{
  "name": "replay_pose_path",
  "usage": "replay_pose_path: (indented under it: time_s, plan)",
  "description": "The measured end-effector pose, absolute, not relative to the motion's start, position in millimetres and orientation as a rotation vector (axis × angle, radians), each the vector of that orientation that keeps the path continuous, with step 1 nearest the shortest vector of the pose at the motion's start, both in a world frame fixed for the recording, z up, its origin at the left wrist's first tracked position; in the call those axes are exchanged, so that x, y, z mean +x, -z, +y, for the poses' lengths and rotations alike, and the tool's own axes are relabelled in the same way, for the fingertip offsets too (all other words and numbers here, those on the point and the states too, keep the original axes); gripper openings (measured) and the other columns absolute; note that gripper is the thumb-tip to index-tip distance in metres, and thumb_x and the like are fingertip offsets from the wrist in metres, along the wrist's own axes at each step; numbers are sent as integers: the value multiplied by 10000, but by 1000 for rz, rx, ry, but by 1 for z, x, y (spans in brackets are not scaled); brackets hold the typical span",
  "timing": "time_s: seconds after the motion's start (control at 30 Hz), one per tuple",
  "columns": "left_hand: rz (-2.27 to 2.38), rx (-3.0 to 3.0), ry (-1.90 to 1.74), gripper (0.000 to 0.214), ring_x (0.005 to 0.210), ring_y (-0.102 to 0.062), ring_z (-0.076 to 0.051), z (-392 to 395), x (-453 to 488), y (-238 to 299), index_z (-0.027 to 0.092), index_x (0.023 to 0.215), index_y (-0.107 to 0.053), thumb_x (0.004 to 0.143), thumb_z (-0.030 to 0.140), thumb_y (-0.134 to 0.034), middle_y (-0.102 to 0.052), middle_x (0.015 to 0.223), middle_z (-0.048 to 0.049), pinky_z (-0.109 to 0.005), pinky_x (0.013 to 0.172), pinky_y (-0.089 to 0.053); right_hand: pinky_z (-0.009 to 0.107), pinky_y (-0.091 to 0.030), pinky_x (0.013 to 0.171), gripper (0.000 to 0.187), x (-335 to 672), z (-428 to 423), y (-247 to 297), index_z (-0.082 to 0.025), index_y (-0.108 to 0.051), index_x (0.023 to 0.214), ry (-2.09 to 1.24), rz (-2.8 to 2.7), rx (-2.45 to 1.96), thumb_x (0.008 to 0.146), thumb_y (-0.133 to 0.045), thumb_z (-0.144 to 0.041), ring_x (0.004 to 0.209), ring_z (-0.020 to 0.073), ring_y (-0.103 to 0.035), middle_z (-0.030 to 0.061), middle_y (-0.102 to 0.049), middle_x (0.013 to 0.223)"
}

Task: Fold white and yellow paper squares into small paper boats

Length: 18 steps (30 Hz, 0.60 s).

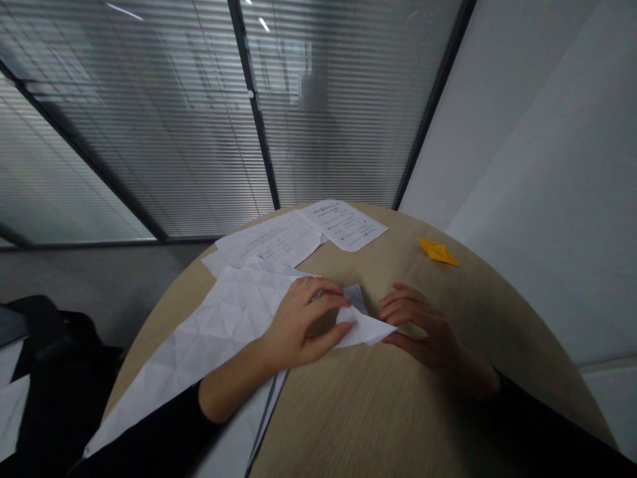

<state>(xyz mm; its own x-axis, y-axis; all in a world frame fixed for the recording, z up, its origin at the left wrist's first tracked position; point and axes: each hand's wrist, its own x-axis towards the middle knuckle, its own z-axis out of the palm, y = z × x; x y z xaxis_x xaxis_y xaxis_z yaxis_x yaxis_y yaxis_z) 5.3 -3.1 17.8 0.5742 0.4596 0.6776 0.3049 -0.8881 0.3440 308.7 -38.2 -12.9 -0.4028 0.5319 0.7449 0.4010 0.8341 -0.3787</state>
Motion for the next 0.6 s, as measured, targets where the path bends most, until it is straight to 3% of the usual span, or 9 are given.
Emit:
replay_pose_path:
  time_s: [0.13, 0.37, 0.6]
  plan:
    - [405, 2705, -1184, 287, 995, -767, -241, -9, 8, -19, 257, 1233, -763, 1062, 479, -822, -819, 1137, -67, -418, 902, -539, 576, -590, 1210, 155, 300, -42, 16, -310, -750, 1060, -131, -2026, -696, 1004, -863, -220, 962, 258, -845, -11, -863, 946]
    - [339, 2654, -1211, 129, 984, -802, -201, -7, 14, -9, 256, 1234, -781, 1132, 221, -710, -855, 1104, -46, -384, 915, -578, 592, -581, 1221, 178, 294, -45, 17, -308, -746, 1021, -113, -2032, -737, 985, -902, -231, 916, 254, -842, -13, -849, 933]
    - [369, 2443, -1190, 60, 909, -800, -186, -7, 15, -13, 246, 1081, -838, 1103, 263, -786, -851, 991, -45, -368, 882, -598, 588, -577, 1224, 184, 294, -46, 18, -320, -755, 1025, -79, -2042, -730, 972, -906, -230, 920, 253, -845, -29, -861, 937]
